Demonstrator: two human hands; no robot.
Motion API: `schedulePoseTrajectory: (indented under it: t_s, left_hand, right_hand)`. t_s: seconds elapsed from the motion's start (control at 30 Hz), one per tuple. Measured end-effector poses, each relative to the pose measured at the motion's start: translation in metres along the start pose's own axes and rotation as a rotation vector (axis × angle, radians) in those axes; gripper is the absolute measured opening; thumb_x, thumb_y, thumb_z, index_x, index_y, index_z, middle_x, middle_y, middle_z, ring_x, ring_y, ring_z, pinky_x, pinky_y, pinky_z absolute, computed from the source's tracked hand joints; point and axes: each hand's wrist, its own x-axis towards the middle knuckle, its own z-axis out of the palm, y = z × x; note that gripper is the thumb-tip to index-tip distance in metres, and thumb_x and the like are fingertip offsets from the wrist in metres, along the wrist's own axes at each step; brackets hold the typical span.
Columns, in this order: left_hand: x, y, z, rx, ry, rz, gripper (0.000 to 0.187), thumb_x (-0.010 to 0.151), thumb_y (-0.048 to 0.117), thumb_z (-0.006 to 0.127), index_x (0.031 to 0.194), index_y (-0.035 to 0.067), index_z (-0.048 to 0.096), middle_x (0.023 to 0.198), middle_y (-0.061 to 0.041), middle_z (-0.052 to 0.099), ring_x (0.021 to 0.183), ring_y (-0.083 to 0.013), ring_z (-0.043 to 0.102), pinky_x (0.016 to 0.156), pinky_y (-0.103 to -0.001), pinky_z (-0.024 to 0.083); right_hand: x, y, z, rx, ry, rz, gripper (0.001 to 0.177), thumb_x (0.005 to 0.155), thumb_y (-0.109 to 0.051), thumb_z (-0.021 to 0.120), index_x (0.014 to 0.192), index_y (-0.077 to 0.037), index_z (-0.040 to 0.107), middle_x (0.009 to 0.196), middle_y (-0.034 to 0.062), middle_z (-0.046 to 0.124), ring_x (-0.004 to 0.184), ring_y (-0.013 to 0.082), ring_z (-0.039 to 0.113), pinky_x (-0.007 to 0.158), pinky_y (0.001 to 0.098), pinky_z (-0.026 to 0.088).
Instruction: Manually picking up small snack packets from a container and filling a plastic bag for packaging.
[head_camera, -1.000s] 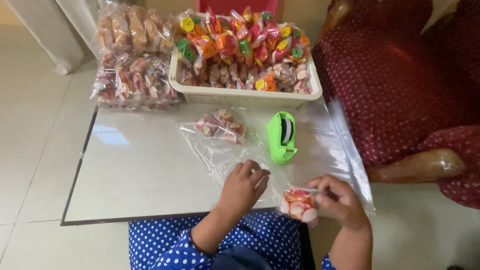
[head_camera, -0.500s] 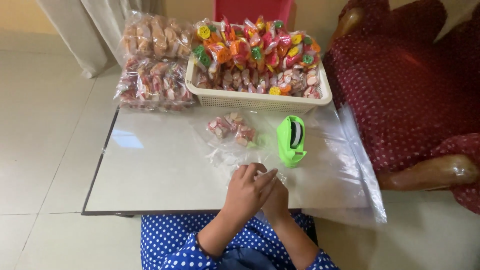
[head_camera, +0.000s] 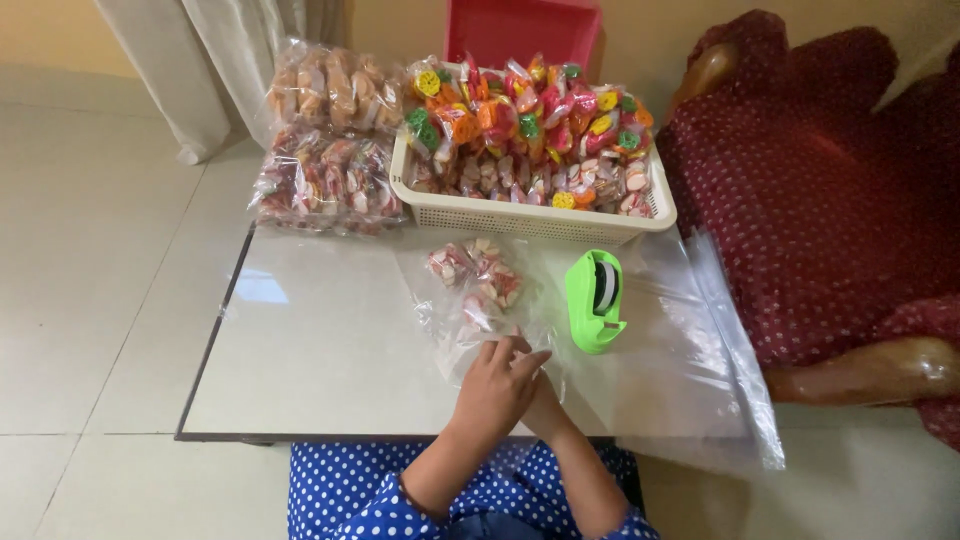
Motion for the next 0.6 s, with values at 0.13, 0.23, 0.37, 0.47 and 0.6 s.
schedulePoseTrajectory:
  t_s: [0.13, 0.23, 0.37, 0.47, 0.6]
  left_hand:
    - [0.007, -0.006, -0.024, -0.195, 0.174, -0.024, 0.023, 0.096, 0.015, 0.067, 0.119, 0.013, 0.072, 0.108, -0.010, 0.057, 0.084, -0.0282, 0.056, 0.068, -0.041, 0.053]
    - [0.010, -0.008, -0.033, -0.281, 0.233, -0.083, 0.023, 0.096, 0.015, 0.070, 0.118, 0.017, 0.074, 0.109, -0.010, 0.060, 0.079, -0.0244, 0.060, 0.063, -0.038, 0.053]
    - [0.014, -0.012, -0.035, -0.288, 0.266, -0.095, 0.025, 0.095, 0.013, 0.071, 0.120, 0.018, 0.074, 0.100, -0.007, 0.061, 0.080, -0.0212, 0.061, 0.054, -0.033, 0.052]
    - [0.015, -0.018, -0.030, -0.240, 0.279, -0.070, 0.025, 0.094, 0.015, 0.073, 0.119, 0.020, 0.074, 0.099, -0.004, 0.062, 0.077, -0.0186, 0.063, 0.051, -0.032, 0.051]
    - [0.020, -0.023, -0.032, -0.261, 0.270, -0.045, 0.025, 0.095, 0.015, 0.070, 0.120, 0.021, 0.073, 0.100, -0.004, 0.062, 0.078, -0.0190, 0.063, 0.052, -0.032, 0.050]
  right_hand:
    - [-0.015, 0.001, -0.046, 0.257, -0.273, 0.099, 0.017, 0.098, -0.013, 0.052, 0.103, -0.006, 0.067, 0.102, 0.0087, 0.073, 0.094, 0.0164, 0.067, 0.085, 0.0325, 0.055]
    - [-0.021, 0.000, -0.110, 0.443, -0.301, -0.024, 0.022, 0.094, 0.000, 0.056, 0.105, 0.000, 0.075, 0.104, 0.0132, 0.079, 0.090, 0.0223, 0.079, 0.082, 0.0323, 0.066]
    - [0.035, -0.010, -0.159, 0.382, 0.219, 0.020, 0.018, 0.096, -0.003, 0.058, 0.105, -0.001, 0.073, 0.096, 0.0131, 0.077, 0.079, 0.0220, 0.074, 0.068, 0.0313, 0.060]
    - [0.108, -0.026, -0.180, 0.180, 0.396, 0.163, 0.025, 0.092, -0.021, 0.063, 0.113, -0.014, 0.075, 0.113, -0.0009, 0.076, 0.107, 0.0124, 0.068, 0.094, 0.0273, 0.050]
    - [0.227, 0.052, -0.199, 0.060, 0.577, 0.114, 0.026, 0.096, -0.017, 0.058, 0.115, -0.014, 0.075, 0.122, 0.0060, 0.072, 0.115, 0.0221, 0.065, 0.096, 0.0332, 0.050]
